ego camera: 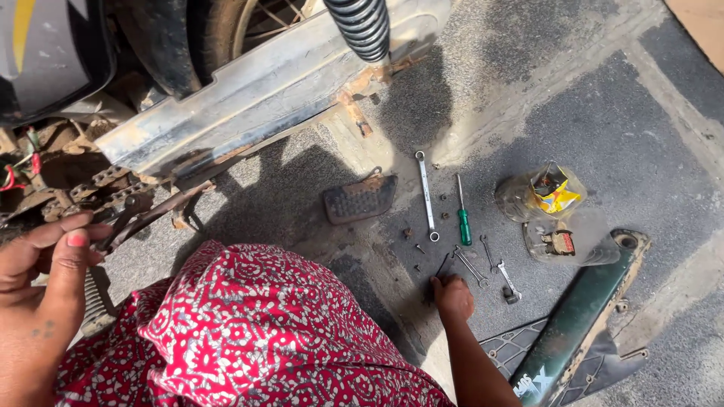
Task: The person sits on the ground beside a moped and removes its plastic floorboard panel by hand, setting it aside. They then unscrew bolts from the exposed frame and battery area by hand and with small wrenches, working on the chain and wiring near the rear wheel.
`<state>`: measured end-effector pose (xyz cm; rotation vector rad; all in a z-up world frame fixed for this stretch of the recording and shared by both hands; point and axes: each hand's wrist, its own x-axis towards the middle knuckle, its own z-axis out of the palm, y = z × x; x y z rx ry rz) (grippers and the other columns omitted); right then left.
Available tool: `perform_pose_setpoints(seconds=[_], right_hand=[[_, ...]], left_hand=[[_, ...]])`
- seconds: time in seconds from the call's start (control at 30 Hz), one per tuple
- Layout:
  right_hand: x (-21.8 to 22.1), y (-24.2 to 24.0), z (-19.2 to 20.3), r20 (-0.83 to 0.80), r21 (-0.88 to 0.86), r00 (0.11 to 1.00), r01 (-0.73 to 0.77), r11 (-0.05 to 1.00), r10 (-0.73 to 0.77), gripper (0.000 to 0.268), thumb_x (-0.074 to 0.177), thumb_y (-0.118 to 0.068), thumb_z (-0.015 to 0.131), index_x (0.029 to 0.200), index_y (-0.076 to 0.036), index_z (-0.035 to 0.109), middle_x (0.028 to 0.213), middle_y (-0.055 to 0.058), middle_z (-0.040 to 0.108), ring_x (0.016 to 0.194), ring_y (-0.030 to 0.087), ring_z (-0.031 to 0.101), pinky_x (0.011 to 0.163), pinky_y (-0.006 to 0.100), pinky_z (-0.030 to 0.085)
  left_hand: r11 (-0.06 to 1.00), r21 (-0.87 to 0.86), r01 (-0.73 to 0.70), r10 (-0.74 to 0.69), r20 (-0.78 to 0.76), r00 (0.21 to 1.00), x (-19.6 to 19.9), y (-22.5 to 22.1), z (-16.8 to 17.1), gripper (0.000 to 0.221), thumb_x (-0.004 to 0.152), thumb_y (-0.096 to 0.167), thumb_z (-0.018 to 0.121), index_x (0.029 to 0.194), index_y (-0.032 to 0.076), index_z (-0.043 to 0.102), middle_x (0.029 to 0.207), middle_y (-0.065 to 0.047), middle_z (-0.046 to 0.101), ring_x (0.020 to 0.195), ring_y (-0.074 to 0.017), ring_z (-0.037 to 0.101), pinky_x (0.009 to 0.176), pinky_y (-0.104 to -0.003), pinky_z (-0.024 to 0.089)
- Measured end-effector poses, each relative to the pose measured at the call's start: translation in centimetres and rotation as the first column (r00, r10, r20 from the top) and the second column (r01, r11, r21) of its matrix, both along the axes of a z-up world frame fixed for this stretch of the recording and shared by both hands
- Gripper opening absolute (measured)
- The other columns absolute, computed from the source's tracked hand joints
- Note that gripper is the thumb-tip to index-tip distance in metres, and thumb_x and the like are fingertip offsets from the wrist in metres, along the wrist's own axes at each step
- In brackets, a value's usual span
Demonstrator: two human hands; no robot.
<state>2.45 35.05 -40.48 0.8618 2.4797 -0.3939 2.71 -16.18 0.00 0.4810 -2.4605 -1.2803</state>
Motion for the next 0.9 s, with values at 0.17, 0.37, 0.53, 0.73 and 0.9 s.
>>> perform_pose_setpoints(seconds=[0.17,0.37,0.53,0.73,0.9], right_hand=[[-0.1,-0.3,-3.0,0.050,0.074,0.994,-0.103,0.992,0.100,0.052,0.079,-0.055,0.074,0.113,-0.017,0.074,0.125,0.013,0.071,0.118,0.035,0.067,0.097,0.047,0.055],[0.4,0.0,-2.9,-0.004,0.171,0.980,-0.197,0.965,0.200,0.050,0.079,-0.053,0.072,0.112,-0.015,0.075,0.123,0.014,0.072,0.116,0.035,0.069,0.098,0.045,0.055],[-0.1,2.6,-0.9,-0.021,0.135,0.981,-0.186,0.973,0.190,0.044,0.095,-0.055,0.060,0.117,-0.019,0.074,0.122,0.016,0.072,0.113,0.039,0.068,0.095,0.050,0.055],[0.1,5.7,-2.0,-0.287,0.276,0.929,-0.152,0.949,0.233,0.038,0.092,-0.045,0.065,0.116,-0.017,0.075,0.134,0.015,0.060,0.125,0.038,0.055,0.096,0.048,0.051],[1.4,3.9,-4.3,-0.261,0.289,0.877,-0.329,0.899,0.405,0.040,0.101,-0.051,0.064,0.115,-0.016,0.076,0.132,0.011,0.062,0.123,0.035,0.056,0.106,0.046,0.049]], left_hand=[[0.997,0.067,-0.047,0.046,0.015,0.999,0.6,0.2,1.1,0.025,0.108,0.013,0.060,0.128,-0.001,0.066,0.110,-0.010,0.073,0.090,-0.0073,0.062,0.080,-0.023,0.053],[0.999,0.028,-0.041,0.042,-0.060,0.997,1.1,-0.5,0.9,0.019,0.109,0.008,0.062,0.124,-0.003,0.068,0.107,-0.010,0.073,0.087,-0.0087,0.065,0.081,-0.024,0.055],[0.998,0.030,-0.047,0.048,-0.042,0.998,1.6,-0.9,0.3,0.018,0.109,0.008,0.061,0.123,-0.002,0.068,0.107,-0.011,0.073,0.086,-0.0095,0.066,0.081,-0.024,0.055],[0.997,0.063,-0.048,0.049,-0.013,0.999,2.1,-1.3,0.1,0.019,0.109,0.008,0.061,0.125,-0.001,0.067,0.109,-0.010,0.073,0.088,-0.0097,0.064,0.080,-0.023,0.053],[0.996,0.025,-0.088,0.089,-0.046,0.995,2.3,-1.0,1.0,0.017,0.109,0.007,0.061,0.121,-0.002,0.068,0.107,-0.011,0.073,0.087,-0.0098,0.067,0.081,-0.023,0.055]])
